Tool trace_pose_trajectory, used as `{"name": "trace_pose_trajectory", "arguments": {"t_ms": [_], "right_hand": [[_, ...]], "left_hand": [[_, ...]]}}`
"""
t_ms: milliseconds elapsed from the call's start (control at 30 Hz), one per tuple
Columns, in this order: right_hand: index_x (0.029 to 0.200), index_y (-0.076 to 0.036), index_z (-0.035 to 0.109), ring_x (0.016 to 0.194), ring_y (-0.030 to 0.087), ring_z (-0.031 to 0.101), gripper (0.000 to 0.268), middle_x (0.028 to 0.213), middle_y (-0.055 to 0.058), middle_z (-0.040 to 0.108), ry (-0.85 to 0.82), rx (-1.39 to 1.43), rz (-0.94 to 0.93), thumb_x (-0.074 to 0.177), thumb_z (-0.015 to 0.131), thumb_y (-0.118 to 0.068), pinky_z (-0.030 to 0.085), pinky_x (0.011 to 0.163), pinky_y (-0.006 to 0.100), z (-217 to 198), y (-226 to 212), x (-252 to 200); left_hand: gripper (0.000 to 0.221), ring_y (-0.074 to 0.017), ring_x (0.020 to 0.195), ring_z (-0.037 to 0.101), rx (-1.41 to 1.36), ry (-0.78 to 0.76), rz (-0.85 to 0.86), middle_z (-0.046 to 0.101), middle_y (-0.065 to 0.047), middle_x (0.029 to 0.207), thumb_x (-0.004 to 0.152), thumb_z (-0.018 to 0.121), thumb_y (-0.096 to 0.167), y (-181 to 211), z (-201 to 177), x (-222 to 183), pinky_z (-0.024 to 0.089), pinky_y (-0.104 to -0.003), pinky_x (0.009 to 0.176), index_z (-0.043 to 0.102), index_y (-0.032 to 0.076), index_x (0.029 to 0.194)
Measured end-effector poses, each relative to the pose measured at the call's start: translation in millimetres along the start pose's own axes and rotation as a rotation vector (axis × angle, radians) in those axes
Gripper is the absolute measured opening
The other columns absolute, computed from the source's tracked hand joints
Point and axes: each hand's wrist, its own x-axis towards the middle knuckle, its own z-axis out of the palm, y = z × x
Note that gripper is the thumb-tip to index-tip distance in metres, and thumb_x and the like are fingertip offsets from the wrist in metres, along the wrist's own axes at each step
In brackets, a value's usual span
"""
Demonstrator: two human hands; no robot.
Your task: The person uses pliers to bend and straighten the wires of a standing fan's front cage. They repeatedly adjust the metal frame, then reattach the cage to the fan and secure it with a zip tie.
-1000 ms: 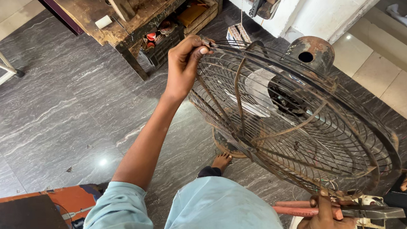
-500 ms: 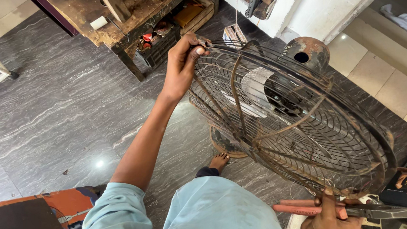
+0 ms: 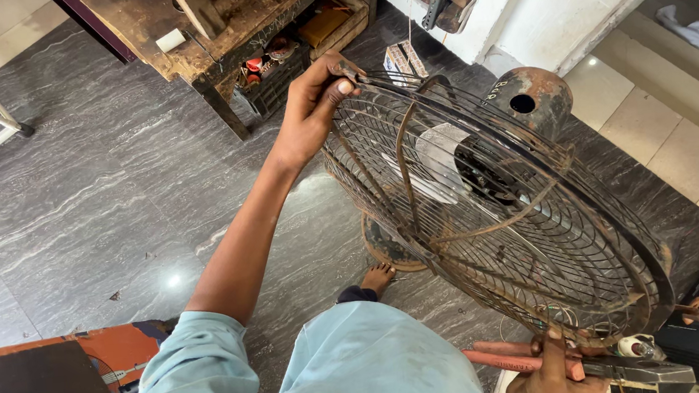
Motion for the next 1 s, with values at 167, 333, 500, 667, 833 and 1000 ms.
{"name": "trace_pose_trajectory", "arguments": {"t_ms": [167, 333, 500, 667, 833, 1000], "right_hand": [[0.122, 0.006, 0.041, 0.071, 0.040, 0.067, 0.028, 0.091, 0.023, 0.060, 0.040, 0.026, -0.027, 0.104, 0.052, -0.013, 0.061, 0.061, 0.056, 52, -27, -37], [0.118, 0.008, 0.035, 0.074, 0.052, 0.069, 0.033, 0.091, 0.028, 0.057, -0.127, -0.006, 0.240, 0.101, 0.051, -0.014, 0.062, 0.064, 0.067, 81, -102, -22], [0.150, 0.002, 0.030, 0.072, 0.023, 0.063, 0.052, 0.102, 0.021, 0.055, 0.074, 0.095, -0.192, 0.110, 0.062, 0.009, 0.064, 0.068, 0.052, 112, -106, -66], [0.145, -0.004, 0.020, 0.069, 0.026, 0.065, 0.061, 0.111, 0.019, 0.056, 0.124, 0.169, -0.153, 0.102, 0.062, 0.007, 0.060, 0.061, 0.053, 101, -75, -78], [0.142, -0.004, 0.025, 0.074, 0.026, 0.065, 0.058, 0.111, 0.022, 0.056, 0.180, 0.175, -0.162, 0.104, 0.066, 0.008, 0.065, 0.064, 0.049, 83, -58, -65], [0.147, -0.008, 0.024, 0.087, 0.029, 0.063, 0.056, 0.121, 0.025, 0.052, 0.114, 0.090, -0.137, 0.102, 0.057, -0.005, 0.062, 0.074, 0.047, 73, -50, -63]], "left_hand": [[0.006, -0.0129, 0.100, 0.061, -0.090, 0.030, 0.010, 0.061, -0.005, 0.107, 0.106, 0.059, 0.002, -4, 1, 0, 0.055, -0.032, 0.096, 0.063, -0.001, 0.110], [0.007, -0.0123, 0.098, 0.062, -0.148, 0.051, -0.015, 0.061, -0.004, 0.103, 0.106, 0.061, 0.004, -7, 2, -1, 0.056, -0.031, 0.095, 0.065, -0.002, 0.105], [0.009, -0.0118, 0.098, 0.061, -0.121, 0.034, -0.010, 0.060, -0.004, 0.103, 0.107, 0.061, 0.007, -6, 0, -1, 0.053, -0.030, 0.094, 0.064, -0.001, 0.104], [0.009, -0.0111, 0.096, 0.058, -0.073, 0.037, 0.013, 0.060, -0.004, 0.103, 0.108, 0.061, 0.005, -6, 1, -1, 0.051, -0.028, 0.092, 0.064, -0.002, 0.103], [0.008, -0.0108, 0.097, 0.058, -0.116, 0.038, 0.025, 0.059, -0.004, 0.105, 0.107, 0.061, 0.005, -6, 2, -1, 0.051, -0.028, 0.092, 0.062, -0.002, 0.103], [0.010, -0.0108, 0.097, 0.060, -0.133, 0.040, 0.012, 0.059, -0.004, 0.105, 0.107, 0.061, 0.007, -3, 2, 0, 0.052, -0.029, 0.093, 0.063, -0.002, 0.104]]}}
